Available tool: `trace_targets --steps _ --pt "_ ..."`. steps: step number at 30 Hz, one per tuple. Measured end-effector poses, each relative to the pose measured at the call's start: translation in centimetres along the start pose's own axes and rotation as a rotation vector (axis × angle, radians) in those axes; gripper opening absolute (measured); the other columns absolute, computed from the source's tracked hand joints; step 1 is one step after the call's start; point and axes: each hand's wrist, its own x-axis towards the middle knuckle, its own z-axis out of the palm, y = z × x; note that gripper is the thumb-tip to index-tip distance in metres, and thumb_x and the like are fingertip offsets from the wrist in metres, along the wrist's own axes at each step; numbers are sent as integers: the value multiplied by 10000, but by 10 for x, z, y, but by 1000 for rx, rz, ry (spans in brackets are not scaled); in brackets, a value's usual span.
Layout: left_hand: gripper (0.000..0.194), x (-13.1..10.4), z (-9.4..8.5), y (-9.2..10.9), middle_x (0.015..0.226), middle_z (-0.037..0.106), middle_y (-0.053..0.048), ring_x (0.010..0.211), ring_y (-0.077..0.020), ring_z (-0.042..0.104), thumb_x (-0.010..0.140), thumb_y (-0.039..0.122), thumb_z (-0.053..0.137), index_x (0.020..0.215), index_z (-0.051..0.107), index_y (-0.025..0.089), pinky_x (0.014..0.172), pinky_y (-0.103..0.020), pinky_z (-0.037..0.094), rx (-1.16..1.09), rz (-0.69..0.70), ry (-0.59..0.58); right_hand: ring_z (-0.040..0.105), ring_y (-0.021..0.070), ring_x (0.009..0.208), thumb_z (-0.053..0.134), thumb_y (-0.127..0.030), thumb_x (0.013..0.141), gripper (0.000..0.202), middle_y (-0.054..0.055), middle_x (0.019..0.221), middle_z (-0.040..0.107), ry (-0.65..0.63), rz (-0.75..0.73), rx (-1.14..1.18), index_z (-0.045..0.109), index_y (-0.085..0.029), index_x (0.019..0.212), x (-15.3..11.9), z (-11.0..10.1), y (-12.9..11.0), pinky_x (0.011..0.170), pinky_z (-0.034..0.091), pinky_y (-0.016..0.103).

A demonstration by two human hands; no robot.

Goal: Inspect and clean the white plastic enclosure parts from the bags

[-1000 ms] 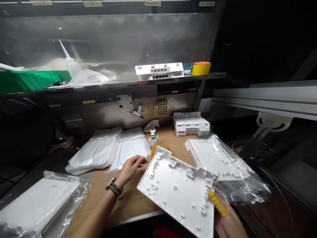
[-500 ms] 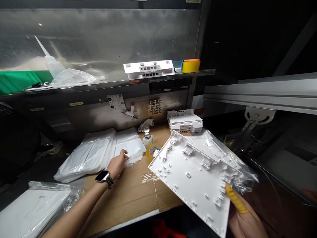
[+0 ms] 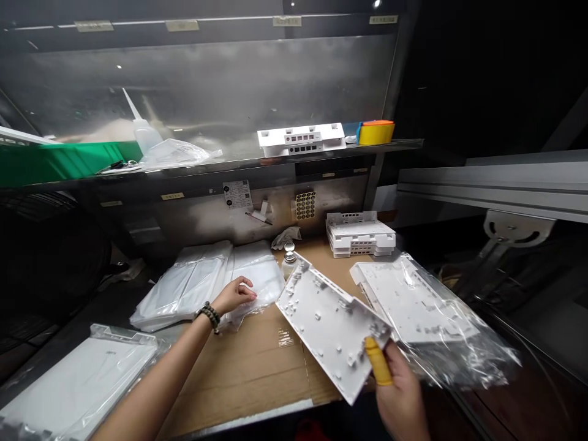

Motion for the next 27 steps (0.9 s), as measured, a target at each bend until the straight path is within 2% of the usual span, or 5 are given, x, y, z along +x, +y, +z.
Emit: trace_targets --steps 8,15,19,25,27 --pt "229 -1 17 9 883 687 -9 768 -171 669 927 342 704 1044 648 154 779 -384 585 216 124 118 772 241 961 493 -474 997 414 119 1089 788 -223 -374 -240 630 -181 1256 -7 85 10 765 590 261" --pt "186 5 5 3 966 686 -35 872 -184 672 950 325 675 984 660 143 802 -385 589 323 192 221 776 233 935 457 -378 1023 345 114 1083 787 -213 -475 -314 577 -182 1281 -3 89 25 728 577 253" --pt "109 -3 -5 12 1342 621 -92 1185 -259 596 946 241 658 1024 690 173 1020 -506 513 448 227 319 779 259 863 434 -439 1022 397 106 982 795 -187 -463 -350 592 -173 1270 0 87 29 664 564 276" --pt "850 -10 -5 36 1711 216 -76 1235 -336 593 787 -114 393 1513 454 324 1030 -593 479 521 266 324 785 276 847 457 -503 997 439 141 993 800 -156 -425 -363 635 -154 1194 -1 88 23 654 571 285" --pt "890 -6 -6 41 1694 271 -67 1182 -314 640 757 -105 460 1519 440 354 999 -538 524 488 293 253 784 262 867 480 -508 994 412 129 1007 800 -88 -394 -309 644 -171 1165 -4 91 23 677 580 273"
